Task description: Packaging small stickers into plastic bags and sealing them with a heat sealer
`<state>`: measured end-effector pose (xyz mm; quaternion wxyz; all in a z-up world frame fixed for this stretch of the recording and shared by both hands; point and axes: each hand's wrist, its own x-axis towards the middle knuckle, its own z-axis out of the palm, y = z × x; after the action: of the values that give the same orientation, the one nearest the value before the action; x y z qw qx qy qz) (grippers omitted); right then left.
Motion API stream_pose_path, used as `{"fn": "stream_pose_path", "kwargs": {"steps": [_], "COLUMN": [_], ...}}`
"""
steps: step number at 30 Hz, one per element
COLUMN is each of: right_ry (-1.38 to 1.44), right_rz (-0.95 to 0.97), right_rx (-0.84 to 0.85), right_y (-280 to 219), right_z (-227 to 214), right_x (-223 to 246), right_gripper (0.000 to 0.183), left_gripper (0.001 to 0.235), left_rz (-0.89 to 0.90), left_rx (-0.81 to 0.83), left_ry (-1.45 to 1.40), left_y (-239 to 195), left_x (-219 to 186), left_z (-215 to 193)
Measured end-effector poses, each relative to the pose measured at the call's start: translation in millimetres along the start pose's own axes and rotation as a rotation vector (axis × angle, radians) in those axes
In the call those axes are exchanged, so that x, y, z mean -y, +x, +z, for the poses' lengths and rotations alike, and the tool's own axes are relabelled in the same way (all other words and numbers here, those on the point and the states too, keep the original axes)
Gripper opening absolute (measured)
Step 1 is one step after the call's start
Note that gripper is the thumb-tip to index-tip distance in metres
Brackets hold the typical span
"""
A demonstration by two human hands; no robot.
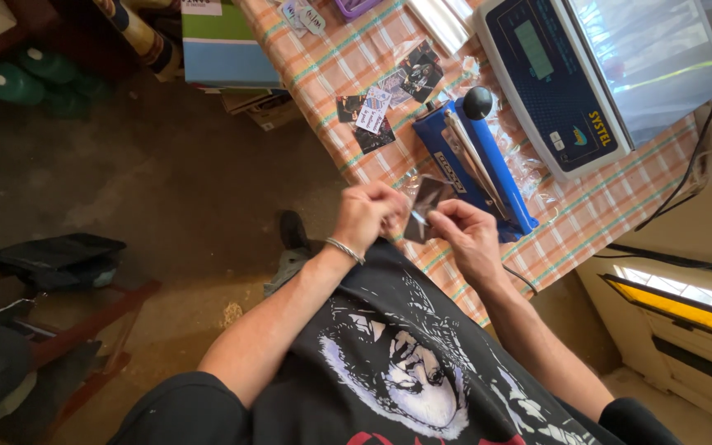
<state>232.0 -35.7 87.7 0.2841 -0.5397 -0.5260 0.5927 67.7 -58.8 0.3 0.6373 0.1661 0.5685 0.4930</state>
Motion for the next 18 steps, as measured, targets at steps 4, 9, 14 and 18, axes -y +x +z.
{"fn": "stream_pose_path", "kwargs": {"steps": [4,9,14,18], "right_ry": [-0.008,-0.040,0.011,0.043], "right_rz": [0.003,-0.054,-0.058,-0.039], "right_rx": [-0.069,-0.020,-0.047,-0.014], "right_y": [-1.8,-4.2,-6.9,-8.1], "right_z": [-14.5,-14.6,-11.0,-11.7], "right_x": [-3.3,-3.0,-5.8,-9.9], "right_gripper": [0.011,0.013,0.012,0.013], "left_gripper": [0.010,0.027,0.013,0.015], "left_rz": [0.026,-0.011,0.009,-0.040], "left_rx": [-0.103,0.036,-0.066,0.269], "left_ry": [-0.108,0.317,0.528,0.271], "left_y": [4.9,-4.4,35.7,1.8], "left_x": [-21.6,-44.6,-2.5,-28.3], "left_z": [-30.6,-34.9,-35.0,-16.9]}}
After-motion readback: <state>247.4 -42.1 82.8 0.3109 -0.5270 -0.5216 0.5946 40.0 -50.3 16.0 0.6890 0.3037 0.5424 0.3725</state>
